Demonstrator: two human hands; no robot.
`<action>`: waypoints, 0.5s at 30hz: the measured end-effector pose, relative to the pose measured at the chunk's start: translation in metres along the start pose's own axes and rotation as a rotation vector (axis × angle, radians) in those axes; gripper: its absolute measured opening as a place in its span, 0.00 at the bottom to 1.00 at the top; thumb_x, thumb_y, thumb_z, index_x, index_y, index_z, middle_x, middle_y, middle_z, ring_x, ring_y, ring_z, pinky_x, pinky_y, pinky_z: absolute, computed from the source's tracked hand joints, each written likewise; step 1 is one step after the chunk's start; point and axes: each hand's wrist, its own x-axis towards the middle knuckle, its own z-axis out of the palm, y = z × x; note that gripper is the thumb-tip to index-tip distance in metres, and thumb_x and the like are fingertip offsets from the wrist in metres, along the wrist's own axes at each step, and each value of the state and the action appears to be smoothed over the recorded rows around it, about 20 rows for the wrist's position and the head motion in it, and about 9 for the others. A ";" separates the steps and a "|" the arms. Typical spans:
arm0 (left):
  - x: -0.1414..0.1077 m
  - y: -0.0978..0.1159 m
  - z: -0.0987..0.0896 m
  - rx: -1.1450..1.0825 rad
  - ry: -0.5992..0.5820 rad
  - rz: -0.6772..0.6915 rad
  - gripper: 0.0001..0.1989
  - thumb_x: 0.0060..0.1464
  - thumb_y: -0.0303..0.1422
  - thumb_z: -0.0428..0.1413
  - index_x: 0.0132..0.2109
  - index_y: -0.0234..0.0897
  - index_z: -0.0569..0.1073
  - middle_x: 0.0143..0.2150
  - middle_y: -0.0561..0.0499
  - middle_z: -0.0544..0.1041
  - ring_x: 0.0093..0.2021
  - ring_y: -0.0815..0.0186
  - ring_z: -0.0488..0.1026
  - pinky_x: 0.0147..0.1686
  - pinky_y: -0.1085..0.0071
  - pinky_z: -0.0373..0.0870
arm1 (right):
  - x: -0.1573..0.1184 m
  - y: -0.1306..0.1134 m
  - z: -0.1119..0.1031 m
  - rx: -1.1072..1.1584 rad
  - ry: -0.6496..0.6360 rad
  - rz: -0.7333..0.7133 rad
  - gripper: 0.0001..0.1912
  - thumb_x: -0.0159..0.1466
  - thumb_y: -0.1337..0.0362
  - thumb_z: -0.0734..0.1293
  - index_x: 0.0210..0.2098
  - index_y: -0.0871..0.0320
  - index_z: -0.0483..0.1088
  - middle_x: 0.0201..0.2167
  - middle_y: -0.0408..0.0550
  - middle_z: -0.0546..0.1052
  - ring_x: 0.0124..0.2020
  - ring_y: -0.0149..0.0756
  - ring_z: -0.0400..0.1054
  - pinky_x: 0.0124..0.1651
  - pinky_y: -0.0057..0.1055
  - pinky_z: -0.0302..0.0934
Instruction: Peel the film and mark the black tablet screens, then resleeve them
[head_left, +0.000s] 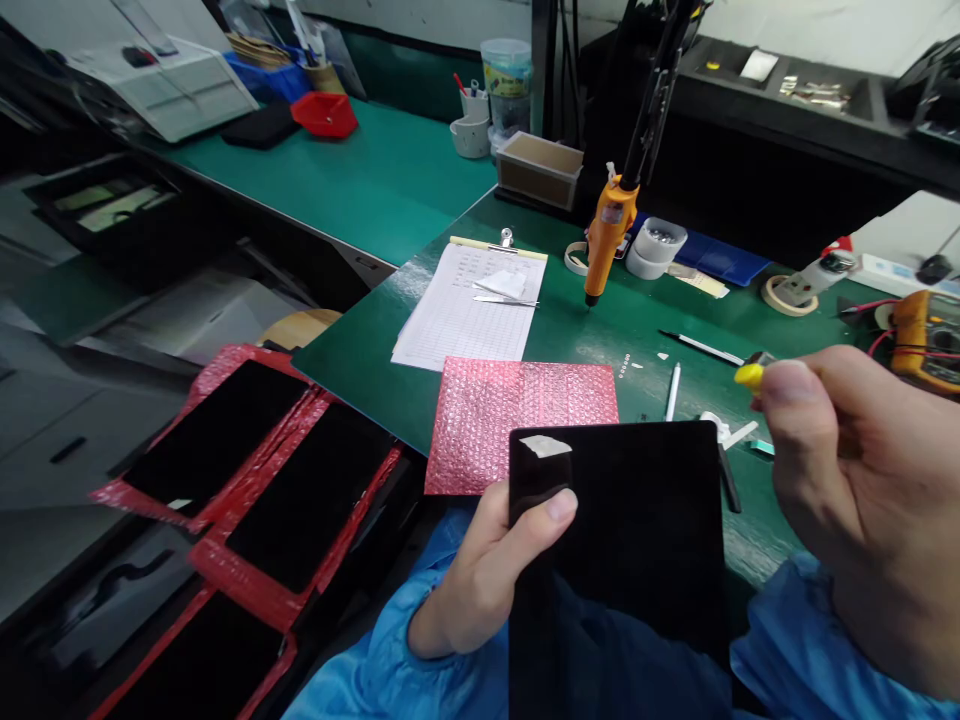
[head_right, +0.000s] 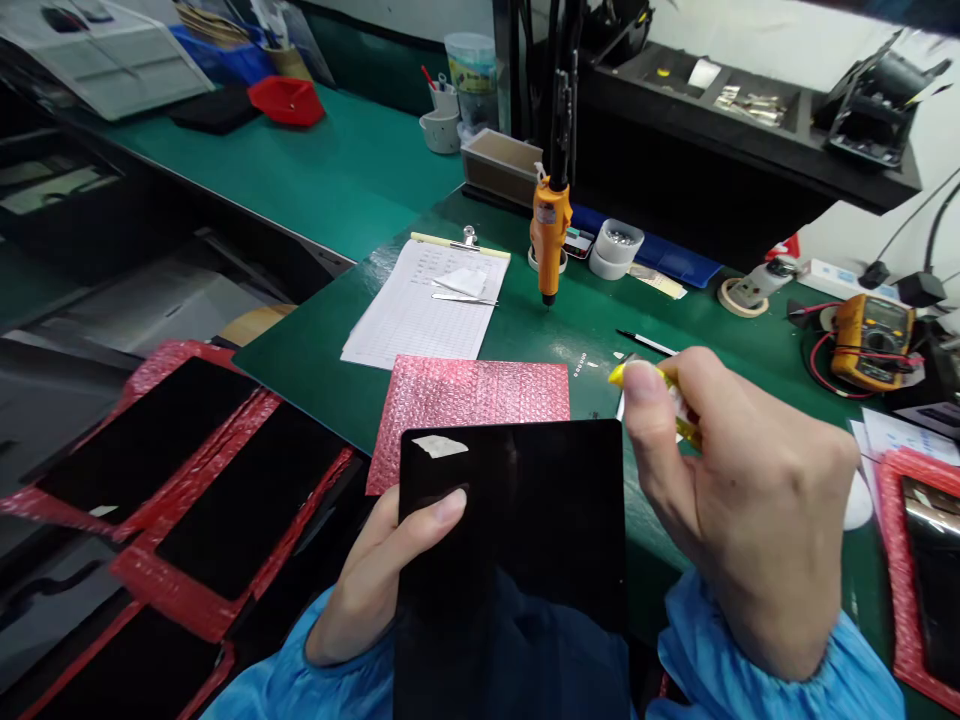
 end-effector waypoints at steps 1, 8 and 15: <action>-0.001 0.000 -0.002 -0.018 0.008 -0.029 0.20 0.55 0.49 0.76 0.43 0.38 0.86 0.36 0.50 0.83 0.42 0.59 0.80 0.45 0.67 0.76 | 0.001 0.004 0.001 -0.013 0.038 0.005 0.26 0.84 0.56 0.62 0.28 0.55 0.64 0.17 0.40 0.66 0.18 0.27 0.59 0.22 0.31 0.45; -0.003 0.007 -0.014 -0.012 -0.048 -0.030 0.17 0.59 0.47 0.73 0.45 0.38 0.87 0.37 0.48 0.85 0.43 0.56 0.83 0.45 0.67 0.78 | -0.014 0.021 0.032 -0.004 0.039 0.087 0.27 0.84 0.49 0.61 0.31 0.56 0.70 0.18 0.39 0.69 0.17 0.29 0.59 0.23 0.29 0.48; -0.007 0.011 -0.014 -0.055 0.003 -0.093 0.22 0.54 0.47 0.75 0.48 0.37 0.88 0.44 0.43 0.90 0.52 0.45 0.87 0.52 0.60 0.85 | -0.062 0.020 0.090 0.191 -0.366 0.355 0.31 0.81 0.40 0.55 0.33 0.54 0.72 0.24 0.48 0.77 0.24 0.40 0.71 0.28 0.32 0.52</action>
